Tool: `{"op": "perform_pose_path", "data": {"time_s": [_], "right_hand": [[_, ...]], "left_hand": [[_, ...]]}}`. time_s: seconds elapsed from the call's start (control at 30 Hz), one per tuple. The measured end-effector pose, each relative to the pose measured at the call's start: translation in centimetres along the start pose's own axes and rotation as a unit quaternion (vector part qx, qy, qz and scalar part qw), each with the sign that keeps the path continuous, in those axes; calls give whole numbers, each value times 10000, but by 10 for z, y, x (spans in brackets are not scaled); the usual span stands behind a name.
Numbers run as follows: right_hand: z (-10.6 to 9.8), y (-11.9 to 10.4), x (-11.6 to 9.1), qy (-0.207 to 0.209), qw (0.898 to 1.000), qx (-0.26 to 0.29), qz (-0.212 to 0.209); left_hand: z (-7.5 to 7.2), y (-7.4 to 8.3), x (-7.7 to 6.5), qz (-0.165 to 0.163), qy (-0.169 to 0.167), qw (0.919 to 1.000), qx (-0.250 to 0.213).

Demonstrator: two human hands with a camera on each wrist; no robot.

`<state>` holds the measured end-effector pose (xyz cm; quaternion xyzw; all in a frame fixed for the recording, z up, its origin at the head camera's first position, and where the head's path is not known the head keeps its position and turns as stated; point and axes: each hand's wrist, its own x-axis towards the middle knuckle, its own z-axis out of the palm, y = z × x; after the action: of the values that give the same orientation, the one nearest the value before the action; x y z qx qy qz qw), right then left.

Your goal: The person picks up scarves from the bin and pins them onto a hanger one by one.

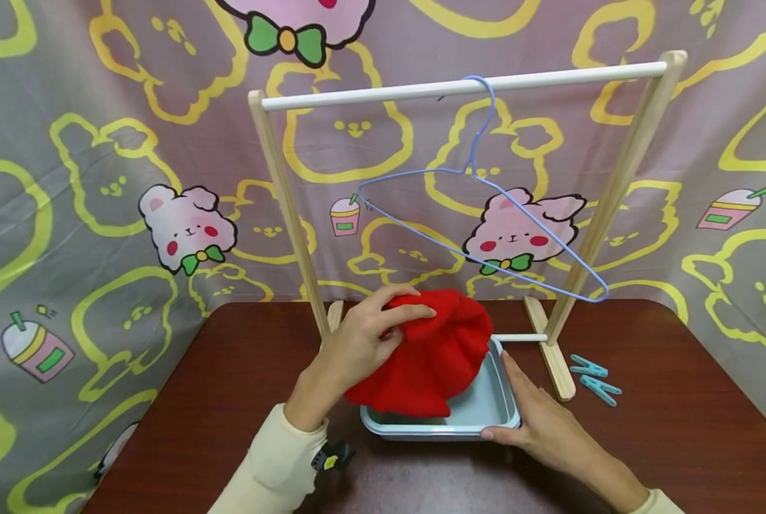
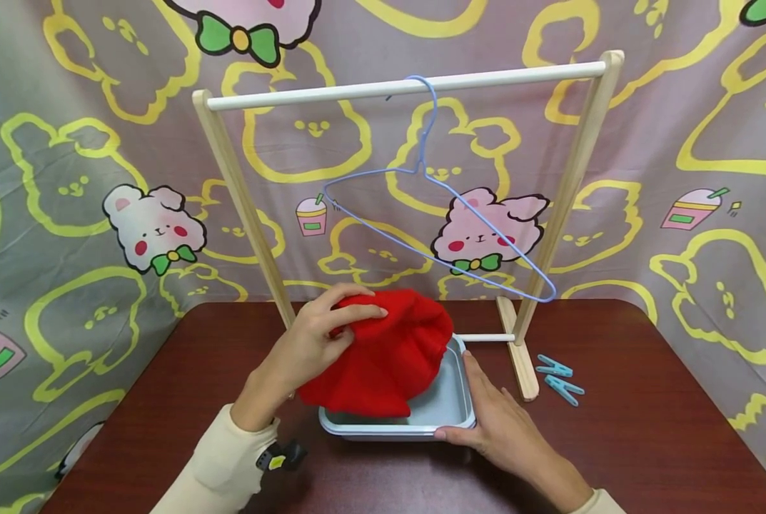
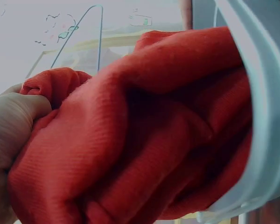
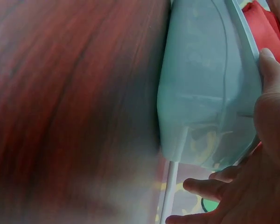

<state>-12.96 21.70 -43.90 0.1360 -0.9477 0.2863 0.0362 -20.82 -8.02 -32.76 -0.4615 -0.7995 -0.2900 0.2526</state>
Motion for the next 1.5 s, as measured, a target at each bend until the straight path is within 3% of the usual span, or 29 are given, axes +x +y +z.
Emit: {"op": "perform_pose_path", "data": {"time_s": [0.23,0.43,0.73,1.23,1.5], "right_hand": [[0,-1,0,-6,10000,51,-50],[1,-1,-2,53,9999,100,-68],[2,-1,-3,144,9997,151,-141],[3,0,-3,228,9995,116,-161],[-4,-4,-5,249,9996,-14,-102]], "left_hand": [[-14,1,7,-45,179,9997,185],[-29,2,14,149,341,9993,-67],[-49,1,21,211,578,9981,-68],[-72,-3,19,-85,846,9960,275],[-79,-4,16,-296,893,9953,241]]}}
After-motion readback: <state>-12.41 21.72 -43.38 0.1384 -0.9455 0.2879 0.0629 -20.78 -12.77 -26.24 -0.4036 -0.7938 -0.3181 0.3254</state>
